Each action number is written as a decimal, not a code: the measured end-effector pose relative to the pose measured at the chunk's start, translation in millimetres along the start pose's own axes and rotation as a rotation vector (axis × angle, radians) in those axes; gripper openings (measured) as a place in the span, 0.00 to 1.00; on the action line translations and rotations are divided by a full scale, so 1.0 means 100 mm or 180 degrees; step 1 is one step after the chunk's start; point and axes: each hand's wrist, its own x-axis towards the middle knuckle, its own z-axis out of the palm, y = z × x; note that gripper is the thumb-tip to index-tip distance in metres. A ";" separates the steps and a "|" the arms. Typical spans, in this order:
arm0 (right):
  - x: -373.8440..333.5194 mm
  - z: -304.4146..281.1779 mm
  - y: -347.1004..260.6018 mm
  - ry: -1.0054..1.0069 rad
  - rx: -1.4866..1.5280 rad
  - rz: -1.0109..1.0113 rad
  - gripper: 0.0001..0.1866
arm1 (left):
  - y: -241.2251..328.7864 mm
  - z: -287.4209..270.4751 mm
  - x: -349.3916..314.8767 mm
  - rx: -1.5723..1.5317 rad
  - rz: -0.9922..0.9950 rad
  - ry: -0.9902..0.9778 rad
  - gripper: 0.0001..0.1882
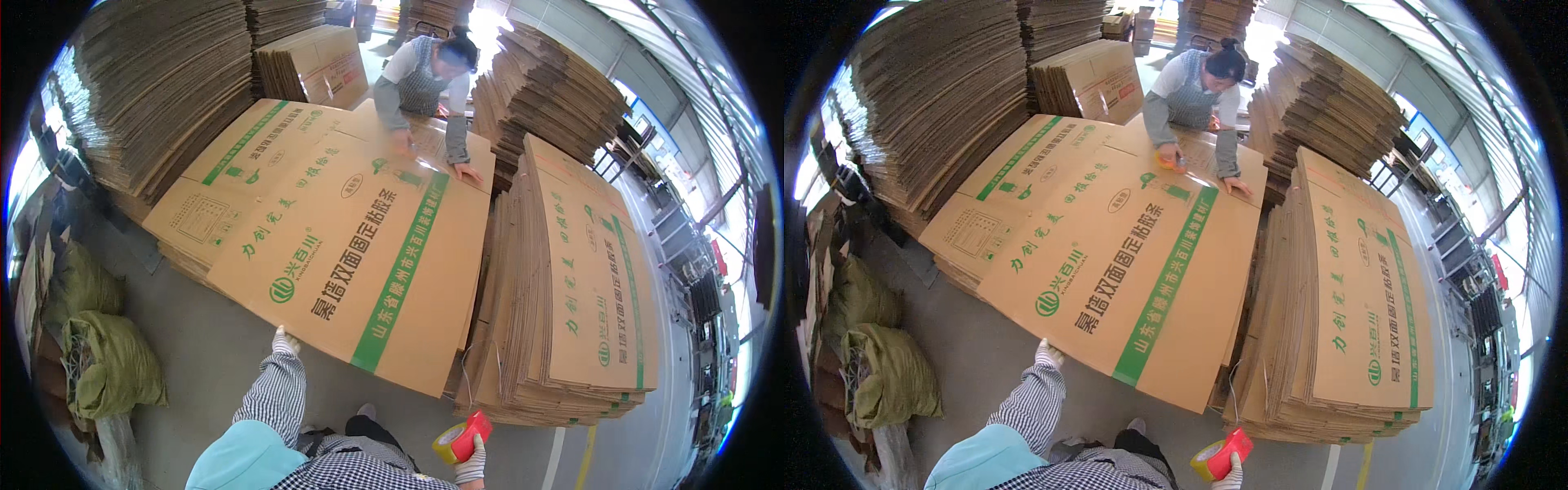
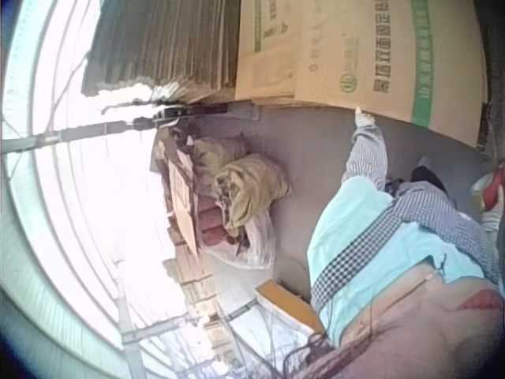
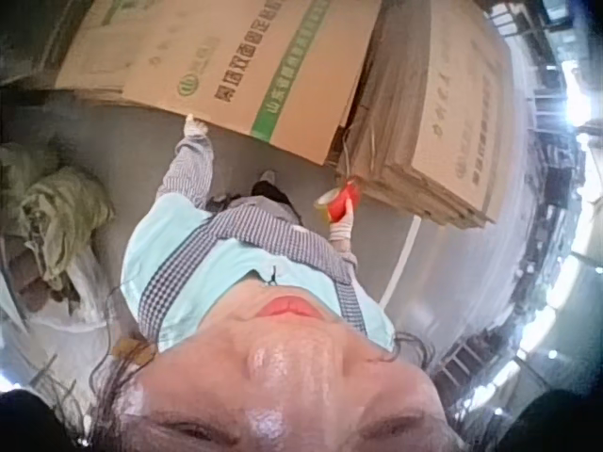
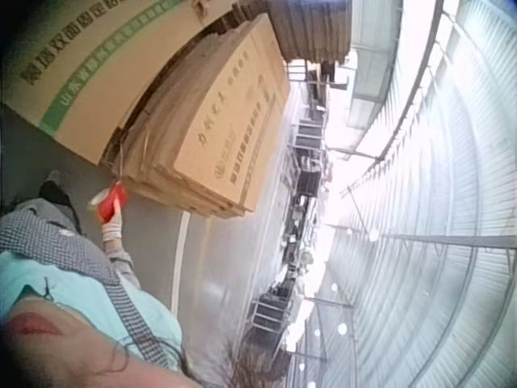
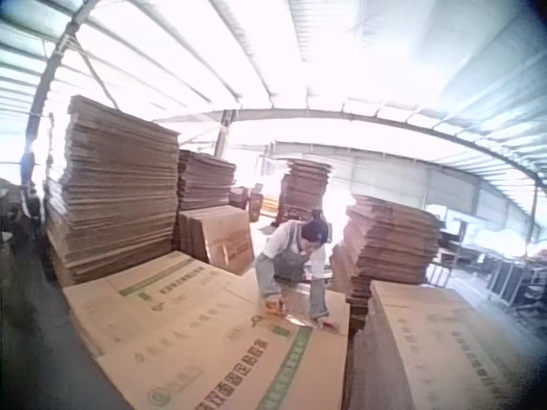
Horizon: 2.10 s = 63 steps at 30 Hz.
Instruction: The person is assembling large cardboard boxes from flat sheets and sealing them with a tape dispenser.
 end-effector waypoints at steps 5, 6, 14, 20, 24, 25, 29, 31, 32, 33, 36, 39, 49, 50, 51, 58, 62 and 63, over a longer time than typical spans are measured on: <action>-0.11 -0.23 0.02 0.0059 -0.0072 -0.0191 0.33 | 0.02 0.28 -0.03 -0.0360 0.0120 0.0163 0.31; -0.15 -0.24 0.02 0.0045 -0.0094 -0.0169 0.33 | 0.07 0.29 -0.03 -0.0478 0.0095 0.0124 0.30; -0.53 -0.23 0.16 0.0019 -0.0035 -0.0331 0.36 | 0.34 0.35 -0.27 -0.0577 0.0178 -0.0073 0.30; -0.48 -0.45 0.09 -0.0349 -0.0001 -0.0977 0.33 | 1.18 1.29 -0.98 0.1127 0.0602 -0.1125 0.22; -1.05 0.02 -0.15 -0.0141 -0.0300 -0.1714 0.33 | 1.12 1.75 -1.69 0.2139 0.0792 -0.0520 0.30; -1.17 0.01 -0.18 -0.0041 -0.0219 -0.1782 0.33 | 1.00 1.66 -2.00 0.1622 0.0841 -0.0969 0.30; -1.54 0.19 -0.19 0.0141 -0.0543 -0.2866 0.33 | 0.66 0.43 -2.76 0.1065 0.1401 -0.1547 0.27; -1.88 0.22 -0.14 0.0403 -0.0663 -0.3217 0.30 | 0.52 -0.27 -3.20 0.1134 0.0696 -0.1347 0.26; -1.90 0.03 -0.09 0.0420 -0.0629 -0.3253 0.30 | 0.47 -0.58 -3.44 0.1352 0.0697 -0.1351 0.24; -1.84 -0.24 0.01 0.0722 -0.1076 -0.3229 0.30 | 0.44 -0.93 -3.56 0.1333 0.0465 -0.1380 0.23; -1.94 -0.54 0.45 0.1386 -0.1765 -0.3217 0.33 | 0.39 -1.81 -3.60 0.1306 -0.0176 -0.1198 0.26; -1.90 -0.86 0.78 0.1804 -0.3035 -0.3074 0.30 | 0.48 -1.98 -3.88 0.0959 -0.0828 -0.0873 0.27; -2.13 -0.58 1.18 0.1954 -0.5390 -0.2505 0.41 | 0.71 -2.29 -3.82 0.0722 -0.0874 -0.0571 0.28; -2.13 -0.59 1.21 0.1954 -0.5382 -0.2515 0.41 | 0.71 -2.27 -3.85 0.0689 -0.0872 -0.0498 0.27; -2.11 -0.61 1.23 0.1928 -0.5510 -0.2401 0.42 | 0.71 -2.25 -3.88 0.0674 -0.0833 -0.0441 0.26; -2.06 -0.68 1.40 0.1740 -0.5505 -0.2216 0.39 | 0.71 -2.23 -3.96 0.0819 -0.0870 -0.0240 0.27; -1.80 -0.94 1.58 0.1683 -0.5652 -0.2300 0.43 | 0.53 -2.47 -3.66 0.1035 -0.0326 -0.0233 0.28; -1.75 -1.02 1.61 0.1644 -0.5533 -0.2195 0.43 | 0.51 -2.48 -3.66 0.1040 -0.0257 -0.0149 0.28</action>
